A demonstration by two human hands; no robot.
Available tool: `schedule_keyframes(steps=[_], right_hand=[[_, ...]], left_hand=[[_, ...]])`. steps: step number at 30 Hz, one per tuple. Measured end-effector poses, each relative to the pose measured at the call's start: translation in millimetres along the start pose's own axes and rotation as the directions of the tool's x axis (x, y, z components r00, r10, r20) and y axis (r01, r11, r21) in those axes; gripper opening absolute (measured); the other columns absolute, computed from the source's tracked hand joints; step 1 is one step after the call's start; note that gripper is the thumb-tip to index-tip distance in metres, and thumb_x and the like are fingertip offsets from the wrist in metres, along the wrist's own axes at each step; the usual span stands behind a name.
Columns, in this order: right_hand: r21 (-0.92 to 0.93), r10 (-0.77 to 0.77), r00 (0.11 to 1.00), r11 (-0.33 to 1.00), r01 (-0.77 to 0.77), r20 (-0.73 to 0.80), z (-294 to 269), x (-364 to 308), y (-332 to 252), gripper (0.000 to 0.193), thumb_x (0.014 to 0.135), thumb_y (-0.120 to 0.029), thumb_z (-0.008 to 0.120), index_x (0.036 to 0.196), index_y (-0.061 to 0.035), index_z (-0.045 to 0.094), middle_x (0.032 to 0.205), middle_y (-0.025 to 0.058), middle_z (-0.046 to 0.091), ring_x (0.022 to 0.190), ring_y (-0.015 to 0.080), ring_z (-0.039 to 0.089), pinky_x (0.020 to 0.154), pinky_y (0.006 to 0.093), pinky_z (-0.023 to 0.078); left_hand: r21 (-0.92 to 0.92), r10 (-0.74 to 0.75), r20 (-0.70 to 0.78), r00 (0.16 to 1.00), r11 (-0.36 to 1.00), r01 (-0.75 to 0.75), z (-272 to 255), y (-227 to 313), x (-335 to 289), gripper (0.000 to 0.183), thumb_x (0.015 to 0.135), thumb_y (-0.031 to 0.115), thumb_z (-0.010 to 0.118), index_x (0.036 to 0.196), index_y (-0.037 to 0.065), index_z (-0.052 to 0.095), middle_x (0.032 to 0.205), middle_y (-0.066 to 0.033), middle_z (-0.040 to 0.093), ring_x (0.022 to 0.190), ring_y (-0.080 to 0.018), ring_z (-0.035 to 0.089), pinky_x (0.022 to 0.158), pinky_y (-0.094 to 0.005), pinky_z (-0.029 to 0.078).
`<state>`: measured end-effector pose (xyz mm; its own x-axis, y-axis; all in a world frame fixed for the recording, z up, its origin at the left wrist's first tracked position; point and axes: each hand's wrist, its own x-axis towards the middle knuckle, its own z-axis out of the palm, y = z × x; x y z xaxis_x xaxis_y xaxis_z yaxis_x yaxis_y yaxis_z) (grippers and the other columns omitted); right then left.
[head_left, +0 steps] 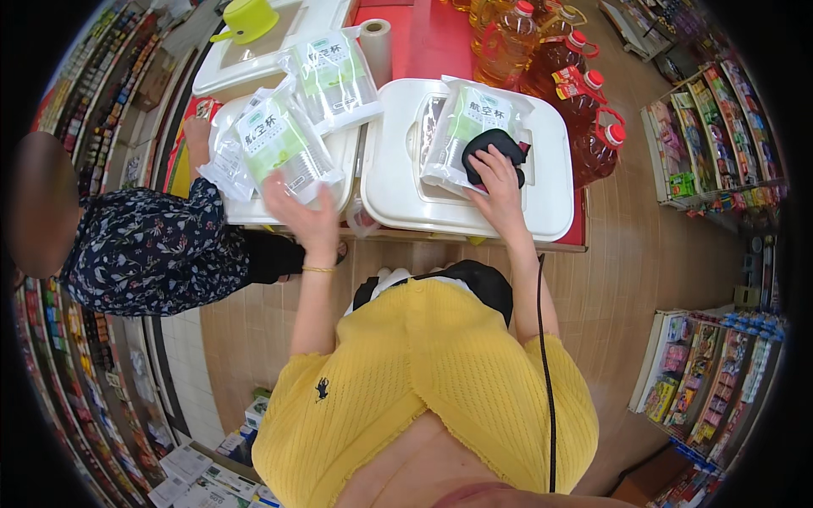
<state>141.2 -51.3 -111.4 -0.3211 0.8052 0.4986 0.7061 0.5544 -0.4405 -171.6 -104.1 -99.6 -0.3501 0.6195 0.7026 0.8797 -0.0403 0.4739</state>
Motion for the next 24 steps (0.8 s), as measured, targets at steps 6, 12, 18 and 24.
schedule_keyframes(steps=[6,12,18,24], right_hand=[[0.085,-0.051,0.996,0.995,0.057,-0.067,5.2,-4.3,3.1,0.040,0.066,-0.007,0.077,0.104,-0.0086,0.064,0.113,0.0088,0.060,0.120,0.0315,0.050,0.102,0.0503,0.037],[0.166,-0.008,0.995,0.986,0.024,-0.096,-8.9,-14.8,2.3,0.034,0.063,-0.001,0.070,0.096,-0.0058,0.065,0.108,0.0087,0.062,0.116,0.0304,0.053,0.097,0.0431,0.041],[0.283,0.036,0.999,0.959,-0.026,-0.032,-29.8,-19.7,13.4,0.033,0.058,0.004,0.052,0.088,-0.0012,0.066,0.101,0.0124,0.064,0.113,0.0322,0.055,0.098,0.0410,0.041],[0.277,0.009,1.000,0.961,-0.008,-0.004,-30.3,-17.9,14.8,0.025,0.061,0.006,0.053,0.082,-0.0005,0.065,0.098,0.0117,0.065,0.112,0.0312,0.056,0.097,0.0405,0.042]], left_hand=[[-0.517,0.343,0.427,0.836,0.852,-0.085,68.7,85.8,-28.1,0.066,0.081,0.023,0.068,0.135,0.000,0.039,0.135,-0.0208,0.042,0.128,-0.0372,0.038,0.107,-0.0429,0.031],[-0.578,0.146,0.698,0.701,0.691,0.433,110.0,92.9,-49.2,0.057,0.092,0.024,0.057,0.139,0.001,0.034,0.137,-0.0185,0.042,0.132,-0.0281,0.035,0.109,-0.0361,0.028],[-0.516,-0.144,0.733,0.664,0.517,0.683,139.5,88.2,-27.4,0.043,0.088,0.022,0.064,0.113,-0.004,0.041,0.105,-0.0172,0.054,0.091,-0.0218,0.057,0.078,-0.0324,0.048],[-0.445,-0.211,0.799,0.563,0.424,0.789,210.8,59.4,39.8,0.059,0.081,0.018,0.070,0.128,-0.006,0.044,0.097,-0.0144,0.059,0.078,-0.0196,0.061,0.071,-0.0301,0.053]])
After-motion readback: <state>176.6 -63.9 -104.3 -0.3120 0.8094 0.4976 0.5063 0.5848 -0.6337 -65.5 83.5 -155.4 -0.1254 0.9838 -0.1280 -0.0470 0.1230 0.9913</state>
